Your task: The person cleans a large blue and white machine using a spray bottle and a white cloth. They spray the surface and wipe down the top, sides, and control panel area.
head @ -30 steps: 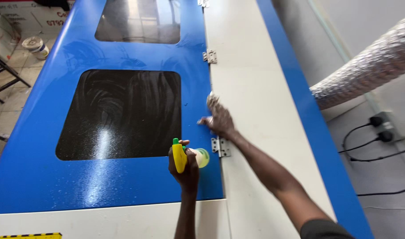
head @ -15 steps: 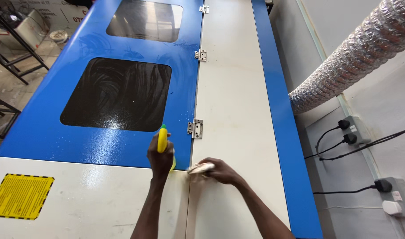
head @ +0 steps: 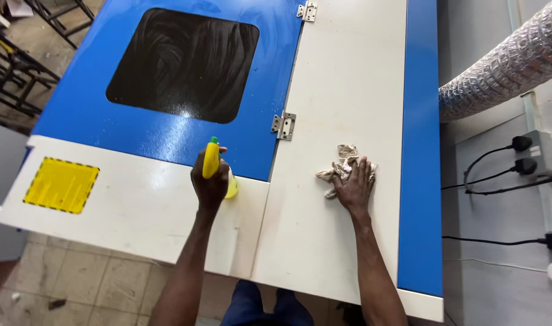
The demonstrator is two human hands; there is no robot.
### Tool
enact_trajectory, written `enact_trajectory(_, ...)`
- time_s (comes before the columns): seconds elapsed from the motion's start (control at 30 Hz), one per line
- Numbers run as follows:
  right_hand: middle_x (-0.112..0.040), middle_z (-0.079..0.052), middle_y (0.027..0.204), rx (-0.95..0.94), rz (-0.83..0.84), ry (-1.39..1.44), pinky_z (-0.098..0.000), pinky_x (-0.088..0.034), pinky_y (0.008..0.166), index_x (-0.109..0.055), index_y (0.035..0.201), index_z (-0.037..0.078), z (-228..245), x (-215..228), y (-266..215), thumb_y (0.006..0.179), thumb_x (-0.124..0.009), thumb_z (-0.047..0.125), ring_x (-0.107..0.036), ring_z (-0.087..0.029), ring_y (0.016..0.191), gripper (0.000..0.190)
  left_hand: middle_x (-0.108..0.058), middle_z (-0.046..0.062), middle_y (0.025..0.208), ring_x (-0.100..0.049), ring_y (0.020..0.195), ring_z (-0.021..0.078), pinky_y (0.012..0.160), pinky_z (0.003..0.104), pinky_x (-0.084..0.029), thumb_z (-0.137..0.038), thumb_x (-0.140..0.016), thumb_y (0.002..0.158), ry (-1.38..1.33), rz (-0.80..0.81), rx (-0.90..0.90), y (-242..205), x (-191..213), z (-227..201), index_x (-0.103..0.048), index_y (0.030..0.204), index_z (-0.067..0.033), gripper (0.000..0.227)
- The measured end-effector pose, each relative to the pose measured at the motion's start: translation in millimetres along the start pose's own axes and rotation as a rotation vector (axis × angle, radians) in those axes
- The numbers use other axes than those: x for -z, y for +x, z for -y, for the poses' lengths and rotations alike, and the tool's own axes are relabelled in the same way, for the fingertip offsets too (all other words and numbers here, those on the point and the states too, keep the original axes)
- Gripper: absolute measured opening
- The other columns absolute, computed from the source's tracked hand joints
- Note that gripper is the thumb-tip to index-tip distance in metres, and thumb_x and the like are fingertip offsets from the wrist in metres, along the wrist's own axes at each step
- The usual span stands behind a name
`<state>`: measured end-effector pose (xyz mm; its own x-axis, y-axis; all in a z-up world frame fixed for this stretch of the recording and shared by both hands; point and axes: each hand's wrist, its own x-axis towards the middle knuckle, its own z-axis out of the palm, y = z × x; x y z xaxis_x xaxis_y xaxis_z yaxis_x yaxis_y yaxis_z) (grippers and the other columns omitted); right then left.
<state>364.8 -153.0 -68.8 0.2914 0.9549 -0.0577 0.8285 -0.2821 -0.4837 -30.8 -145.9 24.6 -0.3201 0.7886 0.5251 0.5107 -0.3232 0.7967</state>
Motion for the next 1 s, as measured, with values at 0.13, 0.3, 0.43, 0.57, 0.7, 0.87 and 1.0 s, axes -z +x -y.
enact_trajectory(0.13,-0.03,-0.022,0.189,-0.002,0.06,-0.046,-0.0734,-0.018,0.138,-0.056,0.166,0.008,9,-1,12,0.096,-0.067,0.083,-0.02,-0.045,0.177,0.103,-0.087,0.009,0.11,-0.083,0.098,0.0322,0.092,0.042,-0.062,0.011,-0.068,0.089,-0.028,0.005,-0.013,-7,-1,6,-0.077,0.129,-0.0072,0.045)
enact_trajectory(0.3,-0.043,-0.009,0.185,0.287,-0.11,-0.049,-0.0693,-0.024,0.136,-0.046,0.179,0.03,36,8,2,0.108,-0.066,0.065,-0.036,-0.041,0.17,0.082,-0.085,0.005,0.119,-0.083,0.106,0.0298,0.096,0.038,-0.062,0.006,-0.071,0.092,-0.039,-0.005,-0.021,-7,0,10,-0.077,0.134,-0.0109,0.045)
enact_trajectory(0.43,-0.048,-0.009,0.183,0.216,-0.175,-0.135,-0.0667,-0.028,0.136,-0.056,0.172,0.023,69,-4,-17,0.105,-0.066,0.074,-0.04,-0.04,0.168,0.085,-0.084,0.004,0.118,-0.083,0.105,0.0298,0.096,0.041,-0.063,0.005,-0.072,0.094,-0.118,0.106,-0.078,5,18,14,-0.077,0.135,-0.0098,0.044)
enact_trajectory(0.57,-0.084,-0.012,0.132,0.442,-0.521,-0.06,-0.052,-0.045,0.131,-0.09,0.116,0.017,127,-50,-38,0.089,-0.094,0.059,-0.068,-0.039,0.146,0.05,-0.083,0.009,0.114,-0.081,0.102,0.0353,0.096,0.045,-0.062,0.011,-0.068,0.091,-0.195,0.165,-0.059,32,72,31,-0.078,0.13,-0.007,0.044)
enact_trajectory(0.7,-0.08,-0.01,0.143,0.414,-0.509,0.196,-0.0494,-0.045,0.126,-0.086,0.128,0.014,226,-130,-78,0.1,-0.087,0.033,-0.064,-0.035,0.149,0.034,-0.083,0.008,0.113,-0.081,0.103,0.034,0.098,0.043,-0.061,0.011,-0.067,0.093,-0.147,0.141,-0.047,45,149,71,-0.078,0.127,-0.0093,0.041)
enact_trajectory(0.87,-0.062,-0.011,0.17,0.506,-0.365,0.15,-0.0509,-0.04,0.129,-0.073,0.154,0.022,373,-196,-145,0.104,-0.077,0.031,-0.051,-0.034,0.163,0.051,-0.082,0.009,0.117,-0.081,0.103,0.0324,0.094,0.046,-0.063,0.01,-0.07,0.098,-0.173,0.162,-0.115,67,176,111,-0.074,0.132,-0.0047,0.038)
enact_trajectory(1.0,-0.056,-0.006,0.174,0.551,-0.212,-0.01,-0.0494,-0.033,0.136,-0.065,0.16,0.036,379,-209,-183,0.102,-0.073,0.036,-0.043,-0.03,0.17,0.058,-0.082,0.01,0.115,-0.08,0.105,0.0344,0.095,0.047,-0.061,0.012,-0.069,0.096,-0.184,0.168,-0.165,77,175,118,-0.072,0.133,-0.0027,0.039)
